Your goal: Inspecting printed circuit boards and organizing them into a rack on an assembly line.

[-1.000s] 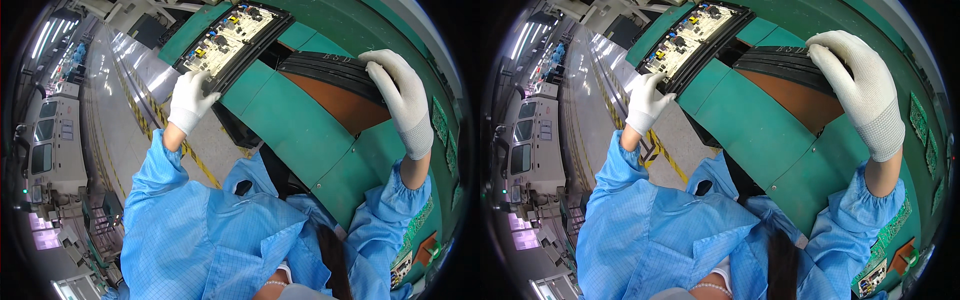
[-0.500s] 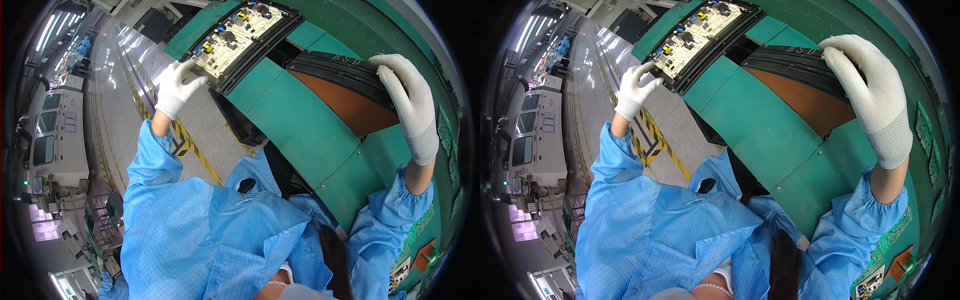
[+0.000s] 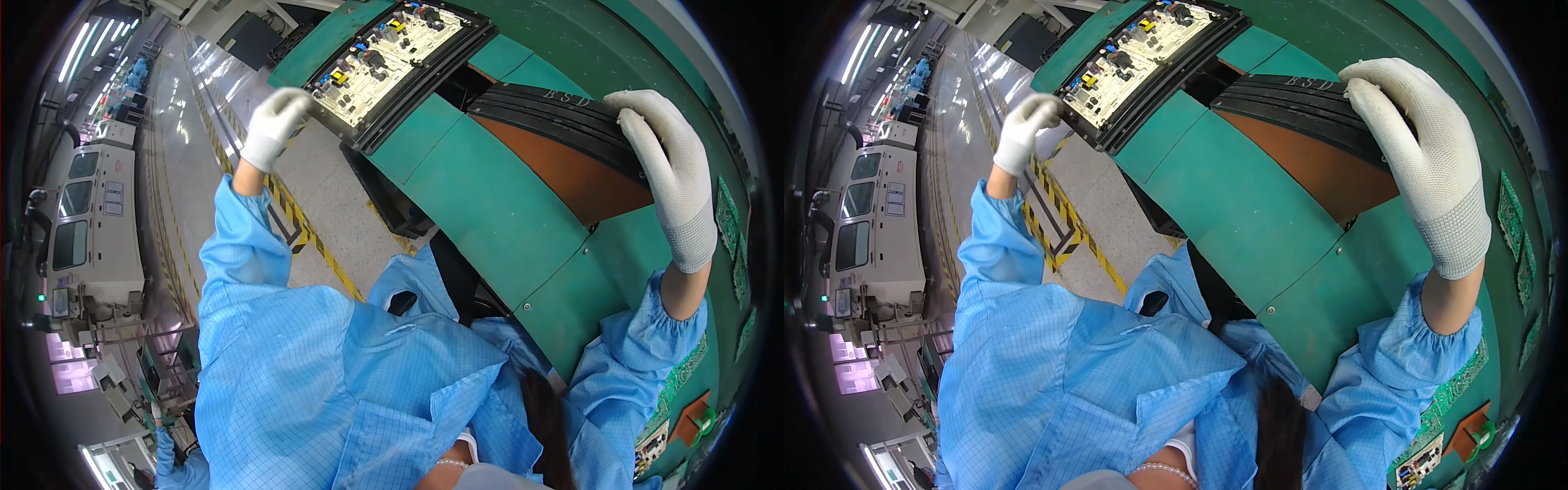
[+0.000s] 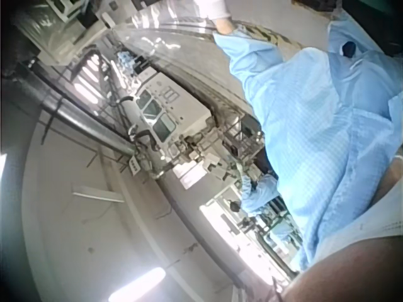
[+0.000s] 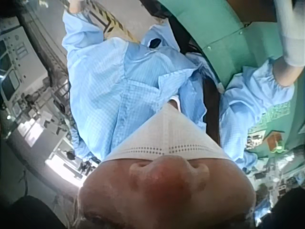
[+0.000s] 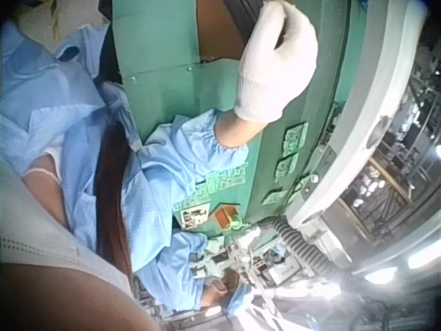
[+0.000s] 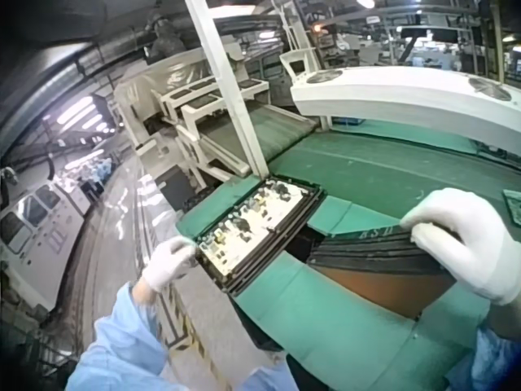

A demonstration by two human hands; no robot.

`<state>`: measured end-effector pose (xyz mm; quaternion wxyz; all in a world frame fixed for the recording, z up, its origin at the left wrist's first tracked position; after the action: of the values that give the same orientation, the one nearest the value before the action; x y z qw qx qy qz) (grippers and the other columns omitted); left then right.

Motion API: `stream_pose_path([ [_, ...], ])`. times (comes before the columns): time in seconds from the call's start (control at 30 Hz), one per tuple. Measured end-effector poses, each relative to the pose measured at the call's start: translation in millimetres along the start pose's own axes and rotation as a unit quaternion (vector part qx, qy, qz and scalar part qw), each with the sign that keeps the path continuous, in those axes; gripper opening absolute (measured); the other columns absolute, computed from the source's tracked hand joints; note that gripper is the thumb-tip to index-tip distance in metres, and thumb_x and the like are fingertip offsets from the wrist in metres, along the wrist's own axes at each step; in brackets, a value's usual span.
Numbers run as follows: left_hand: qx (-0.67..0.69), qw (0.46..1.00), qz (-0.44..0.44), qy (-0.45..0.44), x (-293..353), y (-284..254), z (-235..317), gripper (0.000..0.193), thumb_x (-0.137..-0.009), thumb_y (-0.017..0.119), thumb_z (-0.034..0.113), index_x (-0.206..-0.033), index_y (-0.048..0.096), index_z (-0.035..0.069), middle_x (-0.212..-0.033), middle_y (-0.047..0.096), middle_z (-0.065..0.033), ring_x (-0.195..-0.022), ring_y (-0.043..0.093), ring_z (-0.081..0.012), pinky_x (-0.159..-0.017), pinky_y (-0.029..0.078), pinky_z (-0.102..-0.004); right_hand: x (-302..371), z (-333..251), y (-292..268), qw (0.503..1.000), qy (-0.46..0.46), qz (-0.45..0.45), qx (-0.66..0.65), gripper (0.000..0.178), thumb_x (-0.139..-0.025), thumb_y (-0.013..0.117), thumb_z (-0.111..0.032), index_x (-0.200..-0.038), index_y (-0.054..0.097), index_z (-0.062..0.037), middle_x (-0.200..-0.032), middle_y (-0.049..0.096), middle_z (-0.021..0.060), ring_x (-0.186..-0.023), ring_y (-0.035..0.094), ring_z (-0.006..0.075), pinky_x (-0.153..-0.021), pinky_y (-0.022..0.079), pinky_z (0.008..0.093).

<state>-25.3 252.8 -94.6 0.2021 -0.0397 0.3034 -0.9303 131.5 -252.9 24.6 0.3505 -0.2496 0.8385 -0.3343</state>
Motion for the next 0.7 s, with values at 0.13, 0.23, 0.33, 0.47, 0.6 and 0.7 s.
stream_pose_path([
  [0.13, 0.221, 0.970, 0.083, -0.061, -29, -25, -20, 0.047, -0.103, 0.061, 0.036, -0.139, 0.062, 0.005, -0.131, 0.066, -0.0136, -0.120, 0.063, -0.0239, -0.099, 0.050, -0.0368, 1, -1, 0, 1.000, 0.012, -0.009, -0.010, 0.028, -0.100, 0.061, -0.024, -0.111, 0.069, 0.0009, -0.101, 0.069, 0.0144, -0.096, 0.067, 0.0268, -0.089, 0.051, 0.0342],
  [0.23, 0.214, 0.967, 0.073, -0.122, -44, -21, -31, 0.050, -0.100, 0.066, 0.036, -0.138, 0.064, 0.004, -0.130, 0.067, -0.0114, -0.111, 0.064, -0.0207, -0.097, 0.049, -0.0338, 0, -1, 0, 1.000, 0.005, -0.006, -0.005, 0.028, -0.100, 0.061, -0.024, -0.111, 0.069, 0.0012, -0.101, 0.068, 0.0144, -0.096, 0.067, 0.0264, -0.089, 0.051, 0.0341],
  [0.33, -0.059, 0.997, 0.012, -0.047, -57, -11, -25, 0.049, -0.098, 0.068, 0.036, -0.137, 0.067, 0.005, -0.123, 0.071, -0.0093, -0.105, 0.066, -0.0162, -0.092, 0.050, -0.0294, 0, 0, 0, 1.000, 0.002, -0.006, -0.004, 0.028, -0.100, 0.061, -0.024, -0.111, 0.069, 0.0012, -0.101, 0.068, 0.0144, -0.096, 0.067, 0.0265, -0.090, 0.051, 0.0341],
  [0.47, -0.119, 0.993, 0.015, -0.022, -65, -15, -25, 0.050, -0.098, 0.070, 0.033, -0.135, 0.066, 0.000, -0.121, 0.073, -0.0104, -0.101, 0.067, -0.0150, -0.091, 0.051, -0.0286, 0, 1, 0, 1.000, 0.004, -0.003, -0.004, 0.028, -0.100, 0.061, -0.024, -0.110, 0.069, 0.0011, -0.101, 0.068, 0.0142, -0.095, 0.067, 0.0264, -0.089, 0.051, 0.0341],
  [0.6, -0.126, 0.992, -0.011, -0.003, -67, -17, -23, 0.049, -0.094, 0.074, 0.028, -0.131, 0.067, -0.004, -0.122, 0.074, -0.0149, -0.108, 0.069, -0.0198, -0.095, 0.053, -0.0310, 0, 1, 0, 1.000, 0.006, -0.009, -0.007, 0.028, -0.100, 0.061, -0.024, -0.110, 0.069, 0.0009, -0.101, 0.068, 0.0139, -0.095, 0.067, 0.0262, -0.089, 0.051, 0.0342],
  [0.7, -0.181, 0.983, 0.004, 0.019, -70, -14, -16, 0.049, -0.096, 0.072, 0.028, -0.131, 0.066, -0.005, -0.120, 0.074, -0.0165, -0.106, 0.071, -0.0205, -0.097, 0.052, -0.0310, 0, 1, 1, 1.000, 0.000, -0.007, -0.008, 0.028, -0.100, 0.061, -0.024, -0.110, 0.069, 0.0005, -0.101, 0.068, 0.0141, -0.095, 0.067, 0.0270, -0.088, 0.051, 0.0344],
])
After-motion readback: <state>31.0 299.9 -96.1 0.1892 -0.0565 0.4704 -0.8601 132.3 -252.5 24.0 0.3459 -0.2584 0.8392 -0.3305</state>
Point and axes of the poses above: each hand's wrist, its own x-axis away from the middle knuckle, its own y-axis out of the palm, z = x × y, the point moved 5 cm from there along -x, towards the middle knuckle
